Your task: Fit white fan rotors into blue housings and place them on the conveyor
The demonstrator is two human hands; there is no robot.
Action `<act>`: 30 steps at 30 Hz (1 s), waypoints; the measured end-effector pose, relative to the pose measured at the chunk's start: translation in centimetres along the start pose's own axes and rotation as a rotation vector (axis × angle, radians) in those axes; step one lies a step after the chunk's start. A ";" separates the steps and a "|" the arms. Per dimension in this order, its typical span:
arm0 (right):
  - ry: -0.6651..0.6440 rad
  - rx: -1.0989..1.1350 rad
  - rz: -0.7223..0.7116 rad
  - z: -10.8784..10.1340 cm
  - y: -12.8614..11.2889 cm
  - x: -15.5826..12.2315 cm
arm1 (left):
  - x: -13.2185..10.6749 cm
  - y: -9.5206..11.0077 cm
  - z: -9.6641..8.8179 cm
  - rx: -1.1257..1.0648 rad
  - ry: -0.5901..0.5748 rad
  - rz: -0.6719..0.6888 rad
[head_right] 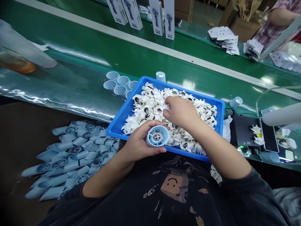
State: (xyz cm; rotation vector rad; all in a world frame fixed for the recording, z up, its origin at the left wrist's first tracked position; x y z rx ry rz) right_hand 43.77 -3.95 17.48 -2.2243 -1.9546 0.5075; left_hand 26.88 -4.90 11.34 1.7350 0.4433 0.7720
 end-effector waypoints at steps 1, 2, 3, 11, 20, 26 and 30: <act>-0.020 0.175 -0.033 -0.1 0.9 -1.0 | 0.0 0.0 -0.3 0.028 0.015 0.035; -0.060 0.451 -0.064 -0.1 1.7 -2.1 | 0.1 0.0 -0.6 0.054 0.015 0.064; -0.109 0.726 -0.079 0.1 2.6 -3.1 | 0.1 0.0 -0.8 0.082 0.008 0.083; 0.154 0.598 -0.356 0.3 1.9 -8.5 | 0.9 0.6 0.1 0.445 -0.027 0.212; 0.246 0.274 -0.429 0.7 1.1 -8.9 | 0.8 2.0 2.0 0.701 0.061 0.427; 0.316 0.404 -0.384 0.7 2.7 -11.1 | 1.6 3.7 3.6 0.733 -0.026 0.471; 0.534 0.503 -0.390 -0.3 4.8 -13.6 | 4.0 4.6 4.2 0.715 -0.145 0.435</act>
Point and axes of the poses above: each hand's wrist, its own x-axis towards the middle knuckle, its own z-axis out of the palm, y = z × x, the point moved 2 cm from there along x, towards the middle knuckle, and after that the axes turned 1 degree about z, right-handed, at the moved point
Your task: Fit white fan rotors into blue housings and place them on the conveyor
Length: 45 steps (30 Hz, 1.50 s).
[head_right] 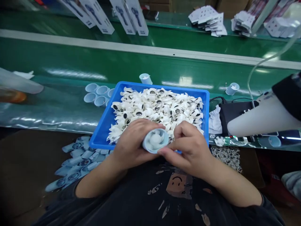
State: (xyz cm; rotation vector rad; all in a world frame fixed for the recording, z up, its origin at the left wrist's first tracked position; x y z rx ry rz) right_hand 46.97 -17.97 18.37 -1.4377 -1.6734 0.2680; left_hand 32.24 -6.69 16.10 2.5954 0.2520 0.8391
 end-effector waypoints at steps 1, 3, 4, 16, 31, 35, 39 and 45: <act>0.035 -0.014 -0.028 -0.6 0.1 -0.4 | 0.8 -0.1 0.1 0.001 -0.021 -0.006; 0.066 -0.096 -0.086 -1.3 0.7 -1.2 | 2.2 -0.3 0.4 0.003 -0.048 0.016; 0.078 -0.158 -0.107 -1.5 1.0 -1.5 | 2.8 -0.3 0.7 0.001 -0.065 0.042; 0.211 -0.429 -0.134 -2.9 2.1 -3.9 | 4.6 0.4 2.9 0.041 -0.144 0.216; 0.235 -0.293 -0.444 0.8 0.6 -1.1 | -1.3 -4.0 -3.7 0.151 0.075 0.004; 0.232 -0.168 -0.438 0.8 0.7 -1.6 | 1.7 -7.7 -5.1 0.153 -0.061 -0.260; 0.186 -0.112 -0.400 2.4 0.5 -1.2 | 9.2 -9.3 -1.7 0.203 -0.296 -0.356; 0.105 -0.155 -0.362 2.9 -0.1 -1.8 | 16.9 -11.3 5.7 0.242 -0.451 -0.359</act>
Point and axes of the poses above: each hand's wrist, its own x-axis towards the middle knuckle, its own z-axis out of the palm, y = z × x, the point moved 2 cm from there along x, towards the middle knuckle, and after that the axes turned 1 degree about z, right-handed, at the moved point
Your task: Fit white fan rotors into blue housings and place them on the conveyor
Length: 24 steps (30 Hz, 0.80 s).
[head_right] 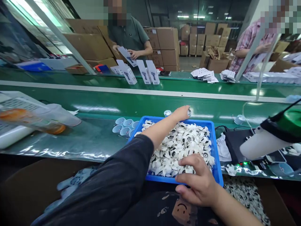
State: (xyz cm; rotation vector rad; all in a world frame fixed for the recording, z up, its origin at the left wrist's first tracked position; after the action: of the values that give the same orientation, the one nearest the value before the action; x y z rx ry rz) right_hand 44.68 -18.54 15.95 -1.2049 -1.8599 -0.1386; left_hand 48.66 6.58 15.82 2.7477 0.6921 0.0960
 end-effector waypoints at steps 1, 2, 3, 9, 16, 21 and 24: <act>-0.012 -0.023 0.013 -0.4 0.0 -0.4 | 0.8 0.0 0.4 0.007 -0.032 0.000; -0.023 -0.045 0.031 -0.9 0.0 -0.9 | 1.3 -0.2 0.5 0.012 -0.060 -0.001; -0.029 -0.064 0.056 -1.4 0.1 -1.5 | 1.6 -0.4 0.4 0.015 -0.081 -0.004; 0.006 -0.118 0.229 -4.1 1.4 -4.8 | -2.9 -7.3 -4.7 0.056 -0.112 -0.058; -0.003 -0.004 0.135 -3.2 2.0 -3.3 | -12.4 -20.4 -3.4 0.210 -0.270 -0.460; -0.005 0.019 0.002 -3.4 1.7 -2.5 | -12.8 -22.6 -1.2 0.221 -0.368 -0.446; 0.207 -0.078 -0.019 -5.0 2.1 -4.5 | -13.0 -22.7 -1.5 0.257 -0.349 -0.429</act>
State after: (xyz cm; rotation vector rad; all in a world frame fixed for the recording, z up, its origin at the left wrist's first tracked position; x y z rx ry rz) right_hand 49.99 -23.13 14.97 -1.1789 -1.6989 -0.3364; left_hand 26.75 19.92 10.40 2.6660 1.2322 -0.5873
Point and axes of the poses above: each hand's wrist, its own x-axis towards the middle knuckle, its own z-axis out of the palm, y = z × x, the point moved 2 cm from there along x, towards the middle knuckle, and after that the axes turned 1 degree about z, right-handed, at the moved point
